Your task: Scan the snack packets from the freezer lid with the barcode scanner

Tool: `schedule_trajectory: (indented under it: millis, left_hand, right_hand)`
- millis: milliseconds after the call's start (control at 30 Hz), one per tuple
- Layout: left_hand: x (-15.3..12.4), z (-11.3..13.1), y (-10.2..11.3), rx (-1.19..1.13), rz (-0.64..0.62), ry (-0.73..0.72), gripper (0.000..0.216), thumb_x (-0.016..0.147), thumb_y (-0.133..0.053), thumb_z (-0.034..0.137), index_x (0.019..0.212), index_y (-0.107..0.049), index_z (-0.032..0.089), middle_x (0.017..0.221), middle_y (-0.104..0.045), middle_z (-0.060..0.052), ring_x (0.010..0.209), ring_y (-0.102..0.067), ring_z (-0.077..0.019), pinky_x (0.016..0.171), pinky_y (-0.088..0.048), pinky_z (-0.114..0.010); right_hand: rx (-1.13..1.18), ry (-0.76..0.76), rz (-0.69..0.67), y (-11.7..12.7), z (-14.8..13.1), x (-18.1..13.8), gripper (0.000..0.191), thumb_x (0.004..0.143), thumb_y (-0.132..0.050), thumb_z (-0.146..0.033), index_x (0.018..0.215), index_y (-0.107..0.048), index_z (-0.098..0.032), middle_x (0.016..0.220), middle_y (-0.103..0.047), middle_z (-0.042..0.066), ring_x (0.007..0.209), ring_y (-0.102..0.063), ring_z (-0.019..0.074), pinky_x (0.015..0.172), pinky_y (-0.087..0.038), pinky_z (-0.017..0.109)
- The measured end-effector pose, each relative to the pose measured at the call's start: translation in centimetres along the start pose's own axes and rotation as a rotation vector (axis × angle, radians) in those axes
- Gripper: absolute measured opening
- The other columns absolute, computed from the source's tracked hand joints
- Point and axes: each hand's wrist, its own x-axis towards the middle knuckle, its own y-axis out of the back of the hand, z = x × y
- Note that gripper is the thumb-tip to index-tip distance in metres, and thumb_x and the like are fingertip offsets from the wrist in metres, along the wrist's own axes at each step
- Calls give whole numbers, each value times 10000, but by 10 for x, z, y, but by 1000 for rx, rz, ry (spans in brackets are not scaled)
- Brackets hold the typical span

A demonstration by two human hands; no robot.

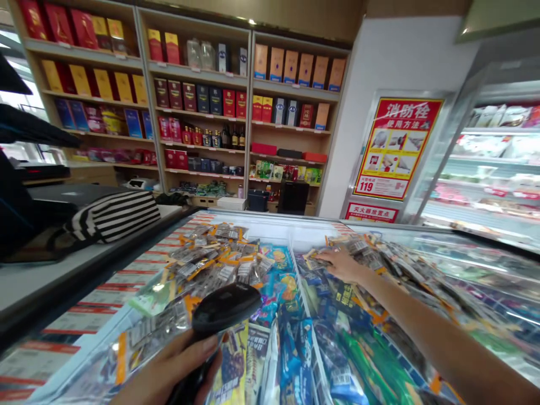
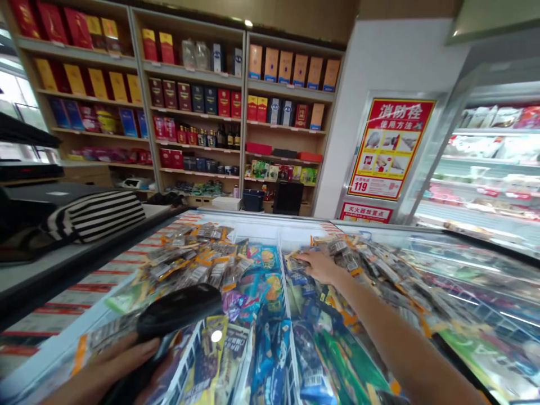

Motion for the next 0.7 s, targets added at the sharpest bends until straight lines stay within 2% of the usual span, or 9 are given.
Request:
schedule_trajectory:
  millis: [100,167,233,300,400,467,567,700]
  left_hand:
    - [-18,5,-15,-5,-39,-32,286,645,-558,437,598,-521,157,496,-531,15,419,-429,-76,426,-332,-193]
    - [-26,5,-22,-32,-62,-26,251,657,-563,401,629,-499,160,510,-530,23,424,-442,-73,427,-325,-188]
    - [-32,4,-27,-55,-46,1,242,649,-577,386,652,-482,164,517,-535,25,413,-447,-70,422,-322,-186]
    - [-37,3,-33,-62,-2,13,247,640,-586,383,659,-469,166,510,-537,27,398,-444,-66,418,-320,-185]
    - [-41,3,-39,-41,0,-14,248,646,-574,382,653,-451,167,493,-534,29,385,-446,-64,406,-307,-181]
    - [-44,1,-41,-24,-31,-31,248,651,-562,385,662,-447,165,486,-531,31,374,-442,-63,395,-293,-180]
    - [-47,-2,-41,-14,-54,-29,248,659,-547,390,671,-442,165,480,-519,38,368,-433,-62,389,-282,-183]
    - [-48,-9,-38,-9,-39,-20,265,644,-553,406,663,-434,170,482,-506,44,367,-429,-65,385,-281,-191]
  right_hand:
    - [15,10,59,10,-17,-30,428,693,-383,-152,1086,-512,-266,1120,-516,38,997,-482,193,852,-344,354]
    - [137,-80,224,14,-30,-42,386,709,-369,-170,1053,-535,-218,1103,-526,63,1003,-477,202,860,-342,363]
    - [415,-236,459,14,-50,-48,350,725,-374,-217,1032,-538,-183,1057,-551,76,988,-485,208,851,-355,365]
    - [882,-378,616,10,-78,-52,336,730,-395,-292,1025,-518,-190,955,-595,58,889,-535,197,780,-407,364]
    - [1631,-438,599,-3,-123,-56,311,673,-481,-344,956,-506,-219,822,-619,16,720,-574,169,646,-457,344]
    - [1904,-424,561,-9,-146,-57,277,620,-533,-308,882,-511,-222,792,-621,10,700,-575,165,627,-463,337]
    - [2023,-456,531,-11,-162,-56,210,620,-521,-291,819,-504,-228,787,-621,13,716,-578,173,619,-471,335]
    - [2080,-564,511,-10,-168,-44,219,680,-453,-393,828,-478,-233,790,-615,11,712,-584,174,576,-477,328]
